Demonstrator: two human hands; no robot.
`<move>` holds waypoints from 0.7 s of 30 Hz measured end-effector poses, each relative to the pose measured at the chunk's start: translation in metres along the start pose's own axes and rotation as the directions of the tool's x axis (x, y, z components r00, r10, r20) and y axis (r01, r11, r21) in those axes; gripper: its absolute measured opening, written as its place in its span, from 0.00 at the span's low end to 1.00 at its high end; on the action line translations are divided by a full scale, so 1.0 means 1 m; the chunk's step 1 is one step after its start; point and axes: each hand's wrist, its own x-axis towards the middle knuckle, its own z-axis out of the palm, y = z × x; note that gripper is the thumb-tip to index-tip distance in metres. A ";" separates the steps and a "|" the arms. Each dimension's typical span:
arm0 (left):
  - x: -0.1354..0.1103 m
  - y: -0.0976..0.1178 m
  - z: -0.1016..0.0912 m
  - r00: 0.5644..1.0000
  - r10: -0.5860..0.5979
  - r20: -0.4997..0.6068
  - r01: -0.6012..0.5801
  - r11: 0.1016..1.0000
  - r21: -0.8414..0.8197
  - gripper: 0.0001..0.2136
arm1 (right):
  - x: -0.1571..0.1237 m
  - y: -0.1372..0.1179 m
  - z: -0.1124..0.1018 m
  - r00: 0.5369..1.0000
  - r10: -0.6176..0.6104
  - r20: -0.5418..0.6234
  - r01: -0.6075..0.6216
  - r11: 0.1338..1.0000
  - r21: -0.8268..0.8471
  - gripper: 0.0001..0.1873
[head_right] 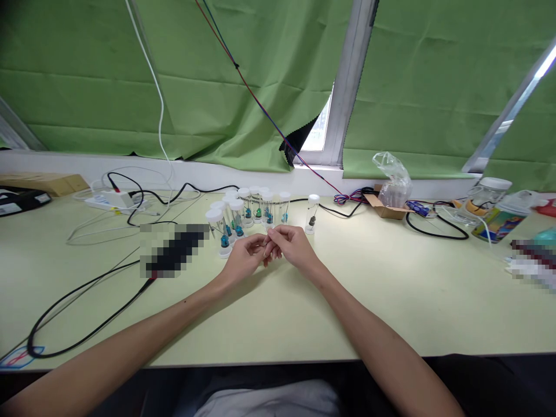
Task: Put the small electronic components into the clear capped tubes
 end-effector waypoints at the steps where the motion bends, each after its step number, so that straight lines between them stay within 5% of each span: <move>1: 0.000 0.000 0.000 1.000 -0.001 -0.001 0.001 1.000 0.001 0.08 | 0.000 0.000 0.000 1.000 0.001 -0.003 -0.001 1.000 -0.001 0.20; 21: -0.001 -0.002 0.000 1.000 -0.007 0.020 0.006 1.000 0.020 0.06 | 0.000 -0.001 0.001 1.000 -0.005 -0.016 0.005 1.000 -0.002 0.18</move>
